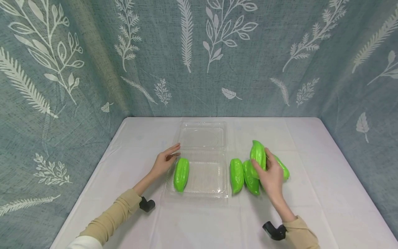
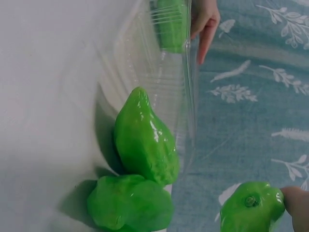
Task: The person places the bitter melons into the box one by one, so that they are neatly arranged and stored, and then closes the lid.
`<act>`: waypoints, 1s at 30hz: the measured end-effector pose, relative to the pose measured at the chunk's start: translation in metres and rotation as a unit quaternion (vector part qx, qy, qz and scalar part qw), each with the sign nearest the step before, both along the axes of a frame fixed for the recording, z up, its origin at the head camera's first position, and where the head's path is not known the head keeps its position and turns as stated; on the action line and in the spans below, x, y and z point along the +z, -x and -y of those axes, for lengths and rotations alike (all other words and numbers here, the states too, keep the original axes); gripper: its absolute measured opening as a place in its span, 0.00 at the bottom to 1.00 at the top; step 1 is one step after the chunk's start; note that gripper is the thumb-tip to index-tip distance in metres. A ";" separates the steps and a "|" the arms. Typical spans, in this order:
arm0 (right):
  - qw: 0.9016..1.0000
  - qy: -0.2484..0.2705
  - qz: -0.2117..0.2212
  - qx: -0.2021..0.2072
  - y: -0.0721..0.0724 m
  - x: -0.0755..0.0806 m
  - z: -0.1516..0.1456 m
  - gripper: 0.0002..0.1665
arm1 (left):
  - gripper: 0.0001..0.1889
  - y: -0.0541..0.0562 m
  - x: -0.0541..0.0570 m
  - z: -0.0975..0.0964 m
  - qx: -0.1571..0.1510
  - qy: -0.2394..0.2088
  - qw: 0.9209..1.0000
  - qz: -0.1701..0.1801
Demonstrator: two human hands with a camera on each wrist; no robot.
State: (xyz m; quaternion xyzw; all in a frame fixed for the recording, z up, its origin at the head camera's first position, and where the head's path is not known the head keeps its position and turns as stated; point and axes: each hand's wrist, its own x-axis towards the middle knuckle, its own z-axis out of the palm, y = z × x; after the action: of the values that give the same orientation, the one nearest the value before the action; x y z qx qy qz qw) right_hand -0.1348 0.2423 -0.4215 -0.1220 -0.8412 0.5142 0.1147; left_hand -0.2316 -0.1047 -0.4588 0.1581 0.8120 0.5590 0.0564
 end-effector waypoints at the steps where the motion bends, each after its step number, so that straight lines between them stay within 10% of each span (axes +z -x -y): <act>1: 1.000 0.001 -0.001 0.001 0.000 0.000 0.001 0.41 | 0.21 0.000 0.000 0.000 0.000 0.001 1.000 -0.001; 30: 0.999 0.039 0.005 0.030 0.005 0.006 0.025 0.40 | 0.22 0.000 0.000 -0.001 -0.002 0.004 1.000 0.000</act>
State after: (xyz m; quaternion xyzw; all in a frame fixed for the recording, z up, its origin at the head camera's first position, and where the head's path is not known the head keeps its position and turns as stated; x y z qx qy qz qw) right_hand -0.1402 0.2176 -0.4158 -0.1039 -0.8243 0.5492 0.0897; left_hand -0.2319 -0.1035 -0.4584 0.1593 0.8143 0.5552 0.0577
